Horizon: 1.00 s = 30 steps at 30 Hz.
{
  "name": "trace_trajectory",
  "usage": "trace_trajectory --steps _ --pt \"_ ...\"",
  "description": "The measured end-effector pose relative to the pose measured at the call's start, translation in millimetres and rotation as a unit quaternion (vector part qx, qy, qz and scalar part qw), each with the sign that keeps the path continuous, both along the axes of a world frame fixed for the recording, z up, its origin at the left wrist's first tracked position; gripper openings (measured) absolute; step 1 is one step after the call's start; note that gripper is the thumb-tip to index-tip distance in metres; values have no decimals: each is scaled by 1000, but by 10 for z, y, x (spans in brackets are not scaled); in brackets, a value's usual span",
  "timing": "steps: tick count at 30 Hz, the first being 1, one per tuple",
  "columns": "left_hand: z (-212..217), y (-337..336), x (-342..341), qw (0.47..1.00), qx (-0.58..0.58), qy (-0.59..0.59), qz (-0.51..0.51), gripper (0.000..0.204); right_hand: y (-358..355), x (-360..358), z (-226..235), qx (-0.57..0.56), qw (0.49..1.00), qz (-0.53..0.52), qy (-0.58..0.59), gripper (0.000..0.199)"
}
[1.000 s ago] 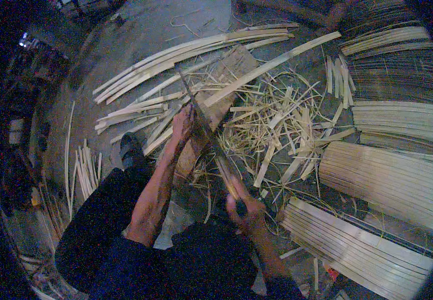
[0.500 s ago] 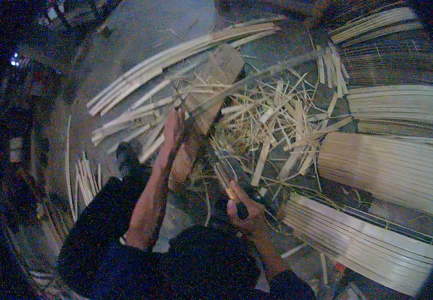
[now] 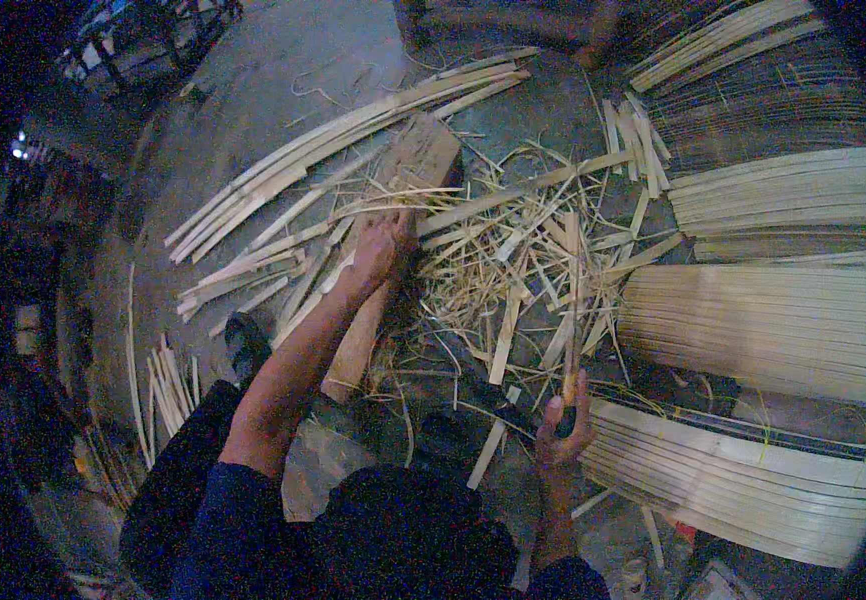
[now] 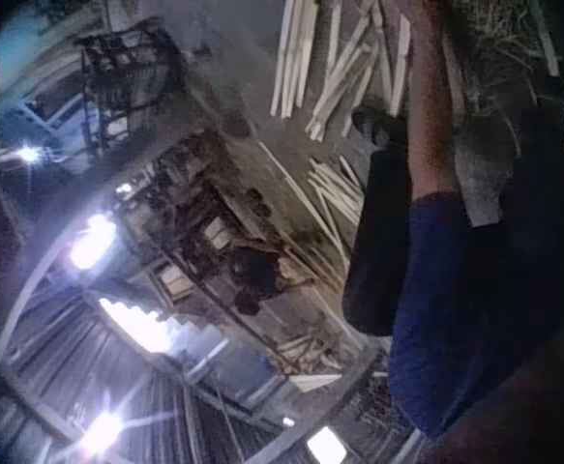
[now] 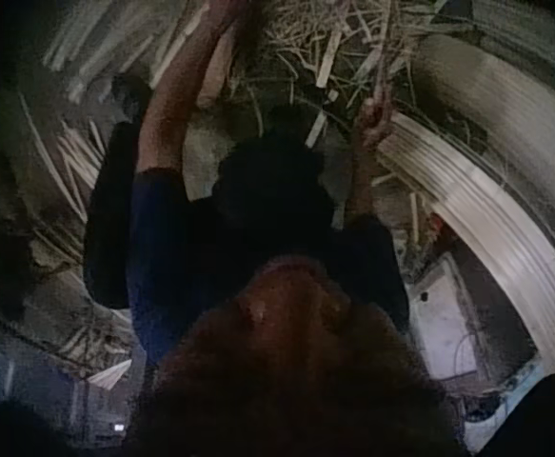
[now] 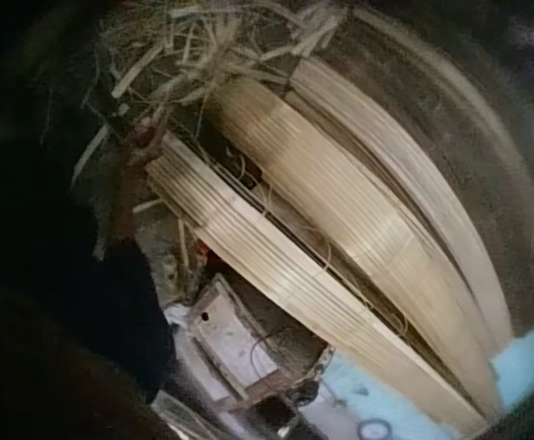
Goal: The person sits on the floor and uses a knife to split long bamboo strips into thinner pieces. They repeatedly pick up strips, split them, and place the resulting pieces on the floor.
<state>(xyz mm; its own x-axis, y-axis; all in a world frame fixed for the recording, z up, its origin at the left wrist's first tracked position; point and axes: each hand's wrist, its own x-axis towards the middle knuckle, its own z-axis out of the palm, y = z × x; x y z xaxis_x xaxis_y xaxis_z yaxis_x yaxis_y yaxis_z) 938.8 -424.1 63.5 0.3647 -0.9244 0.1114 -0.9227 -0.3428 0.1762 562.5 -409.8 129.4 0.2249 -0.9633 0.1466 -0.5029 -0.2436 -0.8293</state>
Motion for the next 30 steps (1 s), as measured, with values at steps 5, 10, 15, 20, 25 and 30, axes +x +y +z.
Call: trace_trajectory --steps 5,10,15,20,25,30 --pt "91 -78 284 988 75 85 -102 18 125 -32 -337 -99 992 49 56 56" --pt "621 -153 298 985 43 82 -147 21 233 -234 -602 11 991 58 118 59" --pt "1034 -332 684 986 -90 -99 -102 27 260 -41 -331 -13 970 152 187 61" --pt "1933 -101 1017 990 -91 -48 -92 23 61 311 -74 -20 976 177 124 45" --pt "2518 1129 1321 998 -18 28 -49 20 -77 1946 -110 -160 919 358 44 35" --pt "3069 2014 1014 994 87 -2 67 22 -229 3133 -878 -294 820 479 105 44"
